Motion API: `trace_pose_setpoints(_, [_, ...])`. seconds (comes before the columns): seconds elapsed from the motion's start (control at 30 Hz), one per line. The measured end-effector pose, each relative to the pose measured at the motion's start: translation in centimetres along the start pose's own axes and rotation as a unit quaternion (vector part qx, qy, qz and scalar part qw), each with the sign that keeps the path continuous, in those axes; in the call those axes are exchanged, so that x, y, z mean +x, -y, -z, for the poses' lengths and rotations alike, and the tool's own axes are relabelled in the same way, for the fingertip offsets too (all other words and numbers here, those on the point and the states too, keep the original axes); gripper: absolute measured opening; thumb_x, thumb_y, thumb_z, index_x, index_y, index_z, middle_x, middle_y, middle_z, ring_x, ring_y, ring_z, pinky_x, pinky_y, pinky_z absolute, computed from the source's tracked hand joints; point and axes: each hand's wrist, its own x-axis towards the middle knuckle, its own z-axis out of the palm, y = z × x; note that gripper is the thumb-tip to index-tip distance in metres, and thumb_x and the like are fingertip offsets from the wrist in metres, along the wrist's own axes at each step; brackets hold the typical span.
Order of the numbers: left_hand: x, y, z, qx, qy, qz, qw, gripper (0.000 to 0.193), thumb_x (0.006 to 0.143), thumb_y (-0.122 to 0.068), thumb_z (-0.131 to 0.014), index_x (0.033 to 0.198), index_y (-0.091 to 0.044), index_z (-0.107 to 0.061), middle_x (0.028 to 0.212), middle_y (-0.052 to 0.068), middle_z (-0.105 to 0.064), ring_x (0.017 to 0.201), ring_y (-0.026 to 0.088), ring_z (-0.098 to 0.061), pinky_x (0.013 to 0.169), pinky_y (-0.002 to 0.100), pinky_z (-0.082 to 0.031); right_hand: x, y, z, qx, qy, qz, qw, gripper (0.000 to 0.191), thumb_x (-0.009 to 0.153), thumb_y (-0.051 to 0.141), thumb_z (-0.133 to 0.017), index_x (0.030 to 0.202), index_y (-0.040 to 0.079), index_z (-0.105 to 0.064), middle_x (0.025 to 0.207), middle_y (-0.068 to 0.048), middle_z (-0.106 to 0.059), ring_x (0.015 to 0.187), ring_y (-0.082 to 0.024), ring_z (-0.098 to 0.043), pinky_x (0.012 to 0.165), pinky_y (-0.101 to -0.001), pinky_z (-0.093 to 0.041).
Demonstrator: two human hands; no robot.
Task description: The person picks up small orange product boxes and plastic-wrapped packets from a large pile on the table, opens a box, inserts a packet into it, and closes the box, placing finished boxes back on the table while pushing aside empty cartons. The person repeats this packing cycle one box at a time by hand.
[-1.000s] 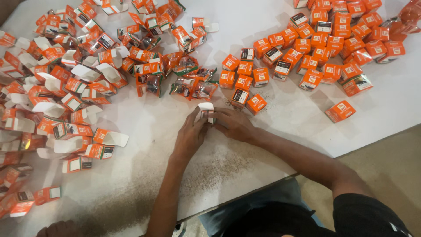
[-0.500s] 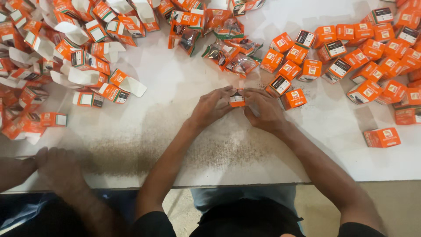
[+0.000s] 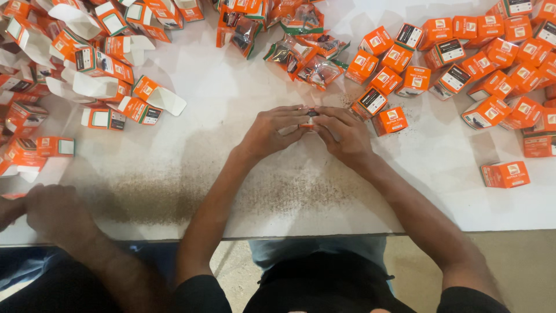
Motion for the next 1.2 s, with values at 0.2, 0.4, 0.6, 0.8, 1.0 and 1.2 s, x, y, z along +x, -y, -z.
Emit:
trace_pose_setpoints(0.2, [-0.3,0.1,0.5,-0.007,0.003,-0.01,1.0,0.023,0.091,-0.005,-0.079,0.113,-0.004,-0.076,0.124,0.016,-0.074,0.121,0.03,-0.071,0.103,0.038,-0.059,-0.4,0.7,-0.8,0.047,-0.048,-0.016,0.998,0.018,0.095,0.006,-0.08,0.11,0.005,-0.069,0.122,-0.011,-0.073,0.11,-0.027,-0.073,0.091,-0.0373,-0.061])
trace_pose_setpoints(0.4, [-0.8,-0.4,-1.2,0.024,-0.039,-0.008,0.999,0.021,0.089,-0.005,-0.078,0.11,-0.003,-0.075,0.12,0.017,-0.074,0.121,0.032,-0.07,0.102,0.038,-0.059,-0.1,0.6,-0.2,0.022,-0.02,-0.001,1.0,0.025,0.096,0.007,-0.081,0.115,0.007,-0.065,0.125,-0.009,-0.072,0.114,-0.028,-0.071,0.092,-0.0373,-0.06])
trace_pose_setpoints(0.6, [-0.9,0.0,-1.9,0.021,-0.057,0.0,0.998,0.014,0.095,-0.006,-0.075,0.109,-0.003,-0.071,0.117,0.016,-0.075,0.122,0.032,-0.07,0.102,0.039,-0.06,0.6,0.5,0.5,0.078,0.024,0.001,0.997,0.045,0.091,0.007,-0.083,0.13,0.007,-0.06,0.134,-0.011,-0.064,0.12,-0.031,-0.068,0.095,-0.0376,-0.059])
trace_pose_setpoints(0.8, [-0.6,0.2,-2.2,-0.014,-0.068,0.073,0.995,0.013,0.099,-0.007,-0.072,0.111,-0.003,-0.07,0.118,0.017,-0.075,0.125,0.033,-0.069,0.102,0.038,-0.06,0.4,0.5,0.2,0.048,0.016,0.008,0.999,0.05,0.09,0.006,-0.081,0.134,0.006,-0.058,0.135,-0.012,-0.062,0.121,-0.034,-0.067,0.097,-0.0406,-0.057])
trace_pose_setpoints(1.0, [-0.6,-0.1,-2.0,-0.033,-0.062,0.076,0.995,0.012,0.098,-0.007,-0.072,0.109,-0.003,-0.07,0.121,0.016,-0.075,0.127,0.032,-0.068,0.102,0.038,-0.059,0.5,-0.3,0.2,0.126,0.045,-0.029,0.991,0.042,0.094,0.01,-0.08,0.13,0.005,-0.06,0.135,-0.014,-0.061,0.111,-0.028,-0.071,0.089,-0.0367,-0.061])
trace_pose_setpoints(1.2, [-0.8,-0.8,-1.6,0.03,-0.036,0.027,0.999,0.015,0.094,-0.006,-0.075,0.108,-0.005,-0.071,0.125,0.015,-0.073,0.128,0.032,-0.066,0.103,0.04,-0.058,0.3,-0.6,0.2,0.151,-0.001,-0.027,0.988,0.021,0.099,0.001,-0.071,0.12,0.004,-0.071,0.127,-0.012,-0.072,0.112,-0.027,-0.074,0.089,-0.0338,-0.062])
